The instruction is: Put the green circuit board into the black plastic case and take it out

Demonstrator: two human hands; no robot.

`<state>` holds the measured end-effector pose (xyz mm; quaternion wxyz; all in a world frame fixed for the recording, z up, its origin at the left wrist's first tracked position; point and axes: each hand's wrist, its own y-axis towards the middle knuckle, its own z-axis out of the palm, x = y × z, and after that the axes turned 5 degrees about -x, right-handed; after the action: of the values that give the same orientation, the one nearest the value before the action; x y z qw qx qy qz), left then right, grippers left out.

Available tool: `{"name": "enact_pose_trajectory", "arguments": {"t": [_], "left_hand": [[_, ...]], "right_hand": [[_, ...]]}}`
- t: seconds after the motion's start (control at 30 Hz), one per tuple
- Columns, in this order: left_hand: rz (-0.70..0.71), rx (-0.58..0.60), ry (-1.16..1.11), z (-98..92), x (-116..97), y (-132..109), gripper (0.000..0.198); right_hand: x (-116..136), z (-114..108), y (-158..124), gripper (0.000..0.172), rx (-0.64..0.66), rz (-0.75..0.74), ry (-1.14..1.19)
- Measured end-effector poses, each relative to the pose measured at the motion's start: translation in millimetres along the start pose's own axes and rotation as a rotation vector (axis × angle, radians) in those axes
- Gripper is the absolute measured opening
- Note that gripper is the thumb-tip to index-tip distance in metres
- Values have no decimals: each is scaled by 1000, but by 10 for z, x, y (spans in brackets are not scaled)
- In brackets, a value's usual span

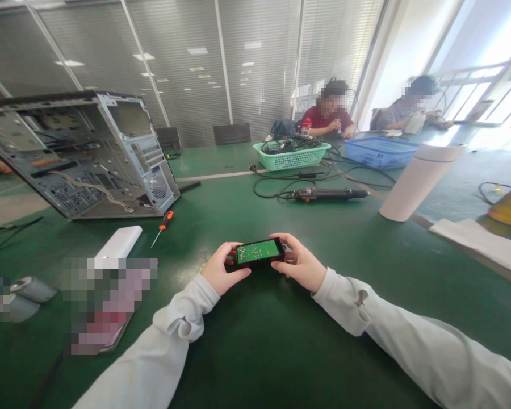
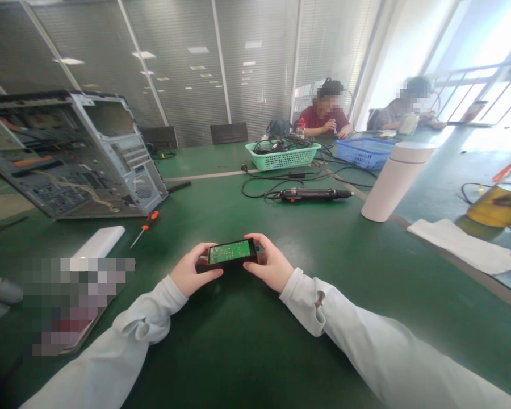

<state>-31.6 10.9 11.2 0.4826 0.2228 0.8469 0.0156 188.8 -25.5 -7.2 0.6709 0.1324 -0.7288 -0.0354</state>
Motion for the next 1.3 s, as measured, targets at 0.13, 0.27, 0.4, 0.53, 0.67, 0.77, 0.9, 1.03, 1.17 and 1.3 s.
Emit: {"name": "enact_pose_trajectory", "arguments": {"t": [0.13,0.27,0.4,0.53,0.67,0.77,0.9,1.03,1.17,1.3], "left_hand": [[68,4,84,-3,16,3,44],[124,-21,201,0,92,8,42],[123,-23,229,14,171,20,43],[110,-35,287,25,201,28,47],[99,-42,335,32,209,25,50],[95,-37,351,30,195,23,51],[63,-8,366,13,124,23,51],[48,7,376,-1,70,21,51],[56,12,372,-5,76,19,51],[63,23,358,-8,72,18,53]], "right_hand": [[-30,-14,-23,50,-49,-50,-287],[12,-16,-41,51,-68,-53,-556],[73,-16,-40,52,-76,-85,-706],[91,-32,-34,46,-56,-187,-773],[87,-38,-27,37,-31,-251,-791],[125,-33,-21,35,-8,-293,-818],[242,34,-16,40,28,-423,-931],[353,215,14,42,32,-459,-1096],[429,373,116,32,22,-398,-1119],[479,424,227,28,32,-318,-1037]]}}
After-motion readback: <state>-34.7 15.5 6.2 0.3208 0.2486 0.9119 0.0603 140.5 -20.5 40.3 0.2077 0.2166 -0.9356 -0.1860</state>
